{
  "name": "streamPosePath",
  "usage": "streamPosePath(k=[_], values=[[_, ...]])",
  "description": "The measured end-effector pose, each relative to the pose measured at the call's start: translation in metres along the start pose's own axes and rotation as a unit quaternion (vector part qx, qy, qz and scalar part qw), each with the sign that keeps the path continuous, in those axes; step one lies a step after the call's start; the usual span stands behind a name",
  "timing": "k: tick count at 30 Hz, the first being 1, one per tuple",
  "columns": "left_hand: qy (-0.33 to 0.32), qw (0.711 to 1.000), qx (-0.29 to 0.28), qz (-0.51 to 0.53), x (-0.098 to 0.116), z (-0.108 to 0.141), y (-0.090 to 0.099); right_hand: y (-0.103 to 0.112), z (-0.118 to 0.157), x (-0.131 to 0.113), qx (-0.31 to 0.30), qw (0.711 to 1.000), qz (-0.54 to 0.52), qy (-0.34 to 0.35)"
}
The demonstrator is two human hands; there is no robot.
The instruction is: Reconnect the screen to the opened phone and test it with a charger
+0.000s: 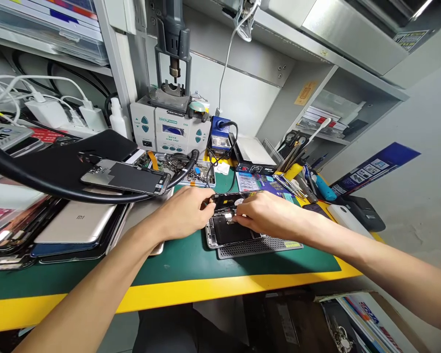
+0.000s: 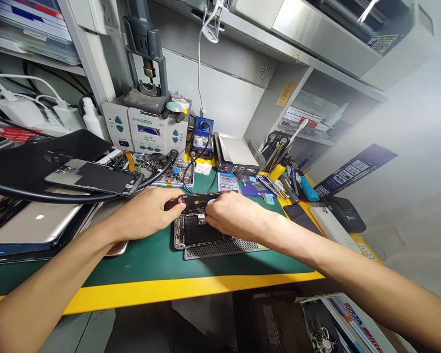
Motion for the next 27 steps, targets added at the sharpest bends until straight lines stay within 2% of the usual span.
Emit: streamPosePath(k=[5, 9, 19, 24, 27], values=[[0.0, 1.0, 0.001, 0.005, -0.001, 0.001, -0.001, 0.005, -0.01, 0.005, -0.013, 0.999, -0.011, -0.027], [-0.001, 1.0, -0.001, 0.007, -0.002, 0.0, -0.001, 0.008, -0.015, 0.005, -0.02, 1.0, -0.009, -0.022], [-0.002, 1.0, 0.01, 0.009, 0.001, 0.001, 0.0, -0.005, 0.001, -0.01, 0.014, 0.999, 0.035, 0.027], [-0.007, 1.0, 0.015, 0.021, 0.0, 0.001, -0.001, -0.008, 0.006, -0.009, 0.02, 0.999, 0.032, 0.025], [-0.007, 0.999, 0.018, 0.026, -0.001, 0.001, -0.001, -0.006, 0.007, 0.001, 0.026, 1.0, 0.006, -0.006]])
Point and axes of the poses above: each hand's wrist, its own z-axis away from the middle knuckle, its own y-axis out of the back of the hand, x = y × z, the point moved 4 cm from there along -z, towards the middle knuckle, and after that the axes turned 12 degrees about -y, right-handed, at the moved point
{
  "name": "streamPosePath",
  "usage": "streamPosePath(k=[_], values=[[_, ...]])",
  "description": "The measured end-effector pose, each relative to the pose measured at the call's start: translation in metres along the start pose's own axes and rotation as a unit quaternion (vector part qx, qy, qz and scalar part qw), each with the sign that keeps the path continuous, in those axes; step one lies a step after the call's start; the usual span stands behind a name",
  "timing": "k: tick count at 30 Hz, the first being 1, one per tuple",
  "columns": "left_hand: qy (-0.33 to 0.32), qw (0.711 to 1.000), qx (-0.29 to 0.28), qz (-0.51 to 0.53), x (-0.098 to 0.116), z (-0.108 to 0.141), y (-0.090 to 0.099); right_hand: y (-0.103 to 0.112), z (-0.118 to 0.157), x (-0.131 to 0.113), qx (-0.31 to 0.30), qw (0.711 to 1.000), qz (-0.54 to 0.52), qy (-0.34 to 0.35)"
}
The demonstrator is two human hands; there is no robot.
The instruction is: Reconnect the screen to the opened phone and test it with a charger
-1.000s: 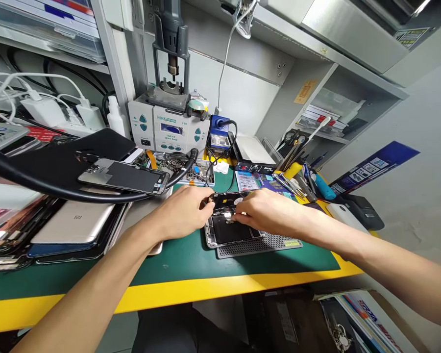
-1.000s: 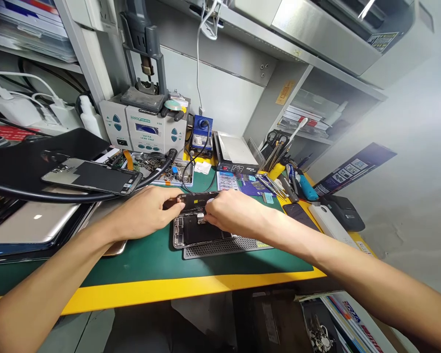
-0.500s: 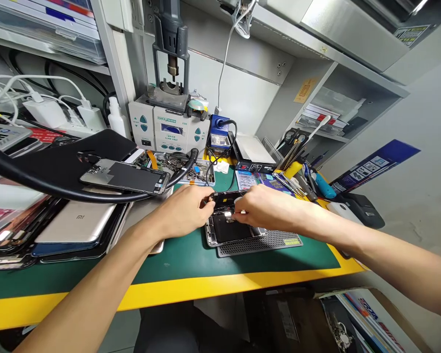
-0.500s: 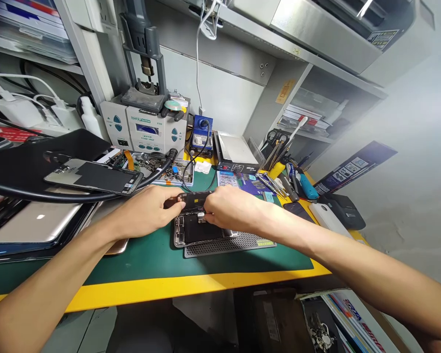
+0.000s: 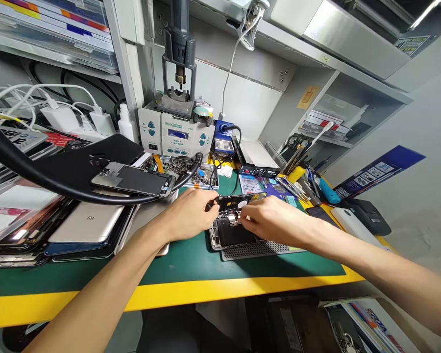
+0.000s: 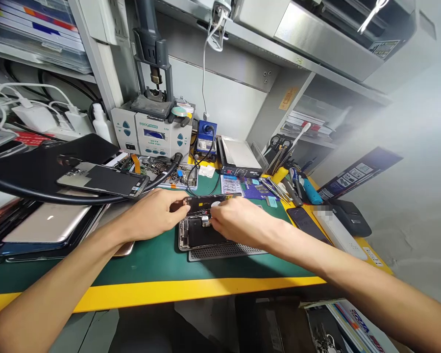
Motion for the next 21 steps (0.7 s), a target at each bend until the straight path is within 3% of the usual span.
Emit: streamPosePath(k=[8, 21], values=[[0.01, 1.0, -0.006, -0.001, 0.001, 0.0, 0.001, 0.0, -0.01, 0.016, -0.033, 0.996, -0.063, -0.053], [0.009, 1.0, -0.006, -0.006, 0.0, 0.0, 0.0, 0.003, -0.014, 0.013, -0.059, 0.992, -0.107, -0.04]])
Point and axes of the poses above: each hand's wrist, its own z-axis away from the middle knuckle, its own y-axis out of the back of the hand, x = y × z, the point moved 4 cm from there along -z, towards the middle knuckle, and after that the axes turned 12 degrees about -y, right-handed, at the moved point
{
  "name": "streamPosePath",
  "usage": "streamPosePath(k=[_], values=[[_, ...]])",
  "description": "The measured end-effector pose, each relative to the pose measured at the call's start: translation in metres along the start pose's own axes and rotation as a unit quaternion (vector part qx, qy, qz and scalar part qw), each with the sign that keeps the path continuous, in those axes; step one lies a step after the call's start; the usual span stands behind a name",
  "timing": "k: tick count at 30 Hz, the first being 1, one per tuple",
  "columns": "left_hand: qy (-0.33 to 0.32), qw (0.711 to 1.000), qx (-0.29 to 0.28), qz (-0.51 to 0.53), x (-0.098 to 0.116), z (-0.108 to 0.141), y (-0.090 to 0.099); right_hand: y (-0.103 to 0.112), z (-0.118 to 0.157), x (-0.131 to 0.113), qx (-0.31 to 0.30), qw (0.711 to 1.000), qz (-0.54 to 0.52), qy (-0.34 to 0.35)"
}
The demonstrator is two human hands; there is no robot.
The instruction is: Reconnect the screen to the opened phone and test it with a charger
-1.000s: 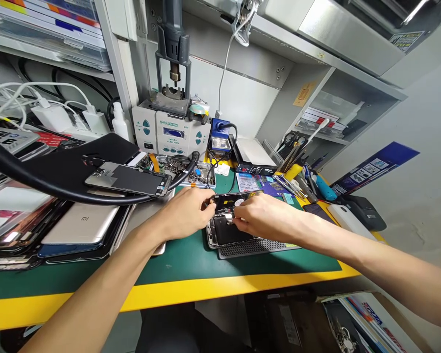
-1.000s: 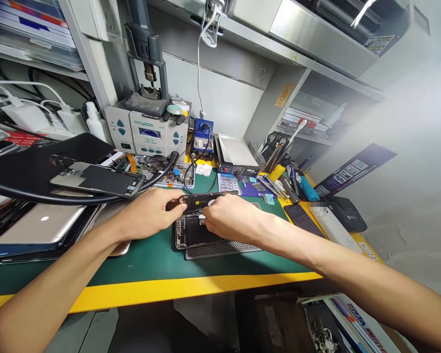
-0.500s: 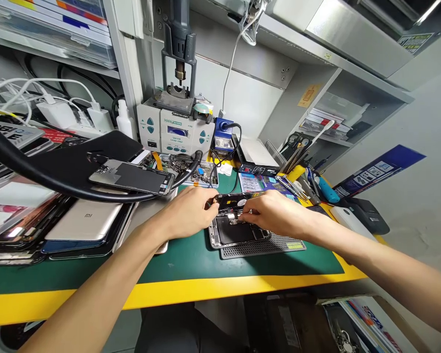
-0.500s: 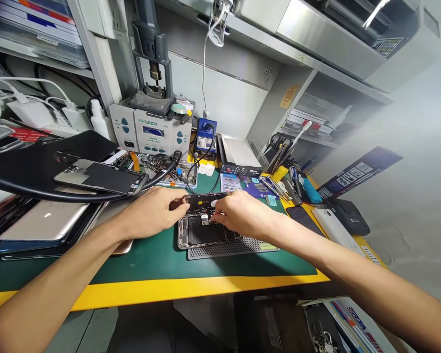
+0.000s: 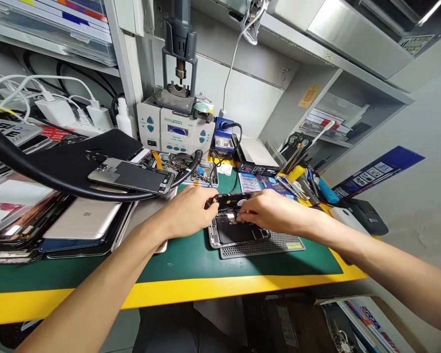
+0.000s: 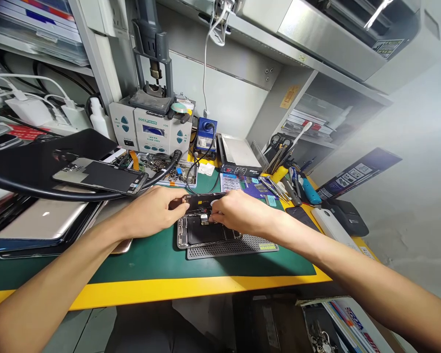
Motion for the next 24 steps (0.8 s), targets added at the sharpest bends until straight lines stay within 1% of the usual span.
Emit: streamPosePath(k=[6, 9, 12, 15, 20, 24], values=[[0.001, 1.0, 0.002, -0.007, -0.003, -0.001, -0.001, 0.004, -0.008, 0.003, -0.025, 0.999, -0.019, 0.027], [0.001, 1.0, 0.001, -0.009, -0.003, -0.003, -0.001, 0.007, -0.011, -0.001, -0.021, 0.999, -0.002, 0.032], [0.001, 1.0, 0.0, -0.011, -0.003, -0.003, -0.001, 0.007, -0.008, -0.005, -0.008, 0.999, 0.029, 0.042], [0.001, 1.0, 0.001, -0.012, -0.002, -0.002, -0.001, 0.002, 0.0, -0.007, 0.013, 0.996, 0.066, 0.051], [0.001, 1.0, 0.0, -0.007, 0.0, 0.0, -0.001, -0.012, 0.014, -0.011, 0.034, 0.991, 0.113, 0.069], [-0.003, 1.0, 0.004, -0.006, 0.0, -0.001, 0.0, -0.017, 0.019, -0.012, 0.044, 0.99, 0.124, 0.055]])
Point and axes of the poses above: each hand's wrist, its own z-axis away from the middle knuckle, its own y-axis out of the back of the hand, x = y × z, the point moved 4 cm from there along -z, towards the middle knuckle, and after that the axes turned 12 degrees about -y, right-handed, at the moved point
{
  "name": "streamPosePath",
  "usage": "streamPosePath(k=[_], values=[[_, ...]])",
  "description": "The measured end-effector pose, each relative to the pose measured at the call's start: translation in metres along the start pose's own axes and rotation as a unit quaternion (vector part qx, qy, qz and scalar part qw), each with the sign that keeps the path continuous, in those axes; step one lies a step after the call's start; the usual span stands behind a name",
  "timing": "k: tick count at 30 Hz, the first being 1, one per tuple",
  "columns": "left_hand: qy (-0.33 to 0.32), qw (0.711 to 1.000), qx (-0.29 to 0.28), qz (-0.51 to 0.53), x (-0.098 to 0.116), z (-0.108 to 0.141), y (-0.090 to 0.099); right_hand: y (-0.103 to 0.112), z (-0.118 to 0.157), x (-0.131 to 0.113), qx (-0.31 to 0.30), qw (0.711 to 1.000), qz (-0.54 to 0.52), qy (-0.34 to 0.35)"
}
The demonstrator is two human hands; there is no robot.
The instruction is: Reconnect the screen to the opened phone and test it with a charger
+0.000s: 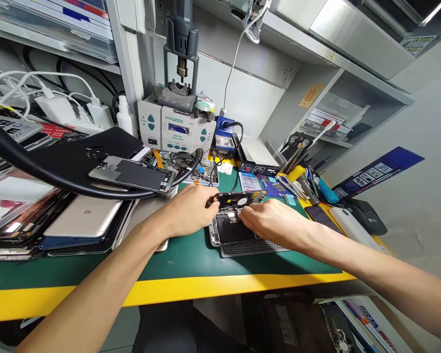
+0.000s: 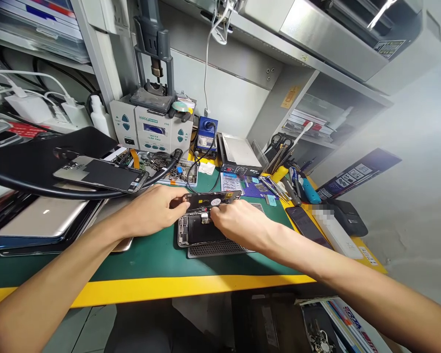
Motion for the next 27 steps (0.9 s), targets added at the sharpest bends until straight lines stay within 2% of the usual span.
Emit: streamPosePath(k=[6, 13, 21, 27], values=[[-0.003, 1.0, 0.002, 0.001, -0.001, 0.0, 0.0, 0.007, -0.008, 0.007, -0.001, 0.998, -0.045, -0.038], [-0.003, 1.0, 0.002, 0.001, -0.001, 0.0, 0.0, 0.012, -0.023, 0.015, -0.035, 0.993, -0.098, -0.064], [-0.002, 1.0, 0.004, -0.002, 0.0, -0.002, 0.001, 0.02, -0.031, 0.012, -0.062, 0.99, -0.112, -0.061], [-0.004, 1.0, 0.001, -0.002, -0.001, -0.002, 0.0, 0.018, -0.029, 0.013, -0.053, 0.992, -0.105, -0.037]])
Point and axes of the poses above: each hand's wrist, its own z-axis away from the middle knuckle, its own y-axis out of the back of the hand, x = y × z, the point moved 4 cm from there along -z, towards the middle knuckle, and after that the axes turned 12 degrees about -y, right-handed, at the moved point
